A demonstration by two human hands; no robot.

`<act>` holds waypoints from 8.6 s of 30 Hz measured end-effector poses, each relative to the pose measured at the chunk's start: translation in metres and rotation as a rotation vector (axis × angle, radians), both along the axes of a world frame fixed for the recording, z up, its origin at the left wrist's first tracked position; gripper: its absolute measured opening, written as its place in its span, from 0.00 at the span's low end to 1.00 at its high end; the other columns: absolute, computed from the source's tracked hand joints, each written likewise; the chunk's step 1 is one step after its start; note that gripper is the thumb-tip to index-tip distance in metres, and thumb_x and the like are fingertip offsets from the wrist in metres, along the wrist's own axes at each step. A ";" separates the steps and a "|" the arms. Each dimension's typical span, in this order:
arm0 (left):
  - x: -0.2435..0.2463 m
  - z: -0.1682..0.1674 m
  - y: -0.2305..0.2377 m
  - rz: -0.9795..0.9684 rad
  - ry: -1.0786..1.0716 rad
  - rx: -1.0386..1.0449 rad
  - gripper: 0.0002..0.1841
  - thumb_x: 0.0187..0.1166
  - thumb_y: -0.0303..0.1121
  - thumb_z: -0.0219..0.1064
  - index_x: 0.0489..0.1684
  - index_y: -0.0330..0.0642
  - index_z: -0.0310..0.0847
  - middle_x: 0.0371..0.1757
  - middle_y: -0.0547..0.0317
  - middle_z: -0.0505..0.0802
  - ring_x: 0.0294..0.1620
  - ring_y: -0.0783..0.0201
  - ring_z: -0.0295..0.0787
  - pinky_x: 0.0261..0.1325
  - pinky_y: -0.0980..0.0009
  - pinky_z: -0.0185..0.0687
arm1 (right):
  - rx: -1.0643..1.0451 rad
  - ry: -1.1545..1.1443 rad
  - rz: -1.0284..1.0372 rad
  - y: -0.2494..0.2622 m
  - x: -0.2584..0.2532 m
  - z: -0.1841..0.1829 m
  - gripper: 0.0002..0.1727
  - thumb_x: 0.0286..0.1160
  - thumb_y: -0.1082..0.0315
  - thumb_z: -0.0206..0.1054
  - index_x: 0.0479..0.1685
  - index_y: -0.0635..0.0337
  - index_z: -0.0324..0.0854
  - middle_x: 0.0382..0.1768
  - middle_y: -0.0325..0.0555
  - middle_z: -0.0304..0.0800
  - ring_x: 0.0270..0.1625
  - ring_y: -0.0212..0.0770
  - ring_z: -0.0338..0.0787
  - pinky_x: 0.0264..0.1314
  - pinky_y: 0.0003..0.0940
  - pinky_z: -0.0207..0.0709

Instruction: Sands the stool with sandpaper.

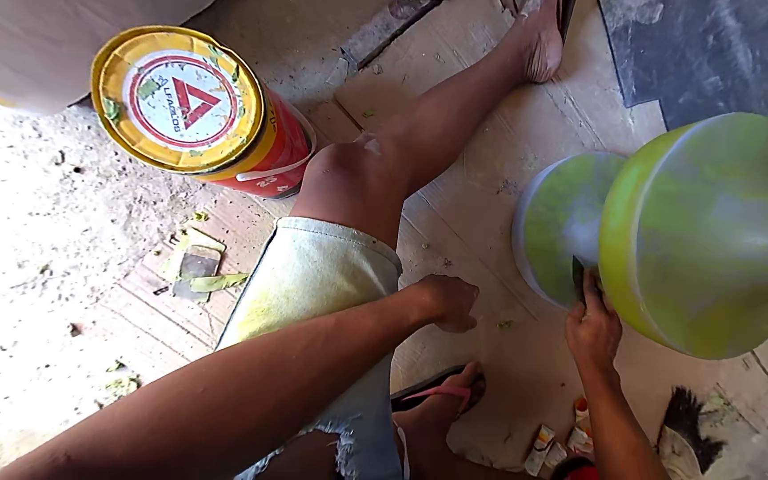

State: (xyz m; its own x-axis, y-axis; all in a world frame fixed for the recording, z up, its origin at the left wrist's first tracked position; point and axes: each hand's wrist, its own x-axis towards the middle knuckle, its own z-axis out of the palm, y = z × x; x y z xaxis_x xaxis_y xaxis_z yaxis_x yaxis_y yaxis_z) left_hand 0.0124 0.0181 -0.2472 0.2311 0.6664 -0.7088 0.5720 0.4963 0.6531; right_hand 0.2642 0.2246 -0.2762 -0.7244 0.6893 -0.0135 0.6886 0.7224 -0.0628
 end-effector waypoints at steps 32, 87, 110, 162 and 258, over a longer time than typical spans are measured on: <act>-0.006 -0.015 0.000 0.018 0.035 -0.028 0.32 0.85 0.54 0.63 0.81 0.40 0.71 0.67 0.39 0.88 0.68 0.42 0.86 0.69 0.37 0.78 | -0.219 -0.138 0.020 -0.023 0.025 0.010 0.34 0.72 0.77 0.63 0.83 0.46 0.75 0.72 0.52 0.82 0.68 0.57 0.86 0.62 0.60 0.84; 0.004 -0.025 -0.002 0.040 0.027 -0.088 0.32 0.86 0.54 0.61 0.80 0.39 0.71 0.67 0.38 0.88 0.69 0.41 0.86 0.71 0.37 0.76 | -0.100 0.039 -0.136 -0.023 -0.018 0.013 0.24 0.80 0.73 0.58 0.75 0.53 0.83 0.63 0.61 0.90 0.66 0.64 0.89 0.68 0.67 0.77; 0.003 -0.032 -0.004 0.022 0.070 -0.075 0.31 0.85 0.54 0.63 0.78 0.39 0.73 0.61 0.41 0.91 0.63 0.43 0.89 0.67 0.38 0.79 | -0.209 -0.099 -0.083 -0.054 -0.019 0.001 0.41 0.65 0.76 0.70 0.84 0.34 0.74 0.70 0.51 0.80 0.72 0.55 0.81 0.67 0.53 0.81; 0.083 0.085 0.052 -0.402 0.227 1.176 0.22 0.87 0.41 0.59 0.77 0.50 0.80 0.76 0.56 0.87 0.81 0.57 0.78 0.86 0.56 0.69 | -0.629 1.339 -0.734 -0.138 0.086 0.122 0.15 0.76 0.70 0.61 0.54 0.71 0.83 0.47 0.47 0.93 0.52 0.35 0.92 0.60 0.34 0.87; 0.059 0.096 0.146 0.048 0.714 0.808 0.90 0.32 0.83 0.77 0.96 0.35 0.21 0.97 0.38 0.29 0.98 0.43 0.21 0.96 0.52 0.19 | 0.180 0.082 0.180 0.038 0.040 0.156 0.32 0.76 0.69 0.56 0.85 0.53 0.73 0.73 0.59 0.80 0.68 0.63 0.86 0.60 0.68 0.80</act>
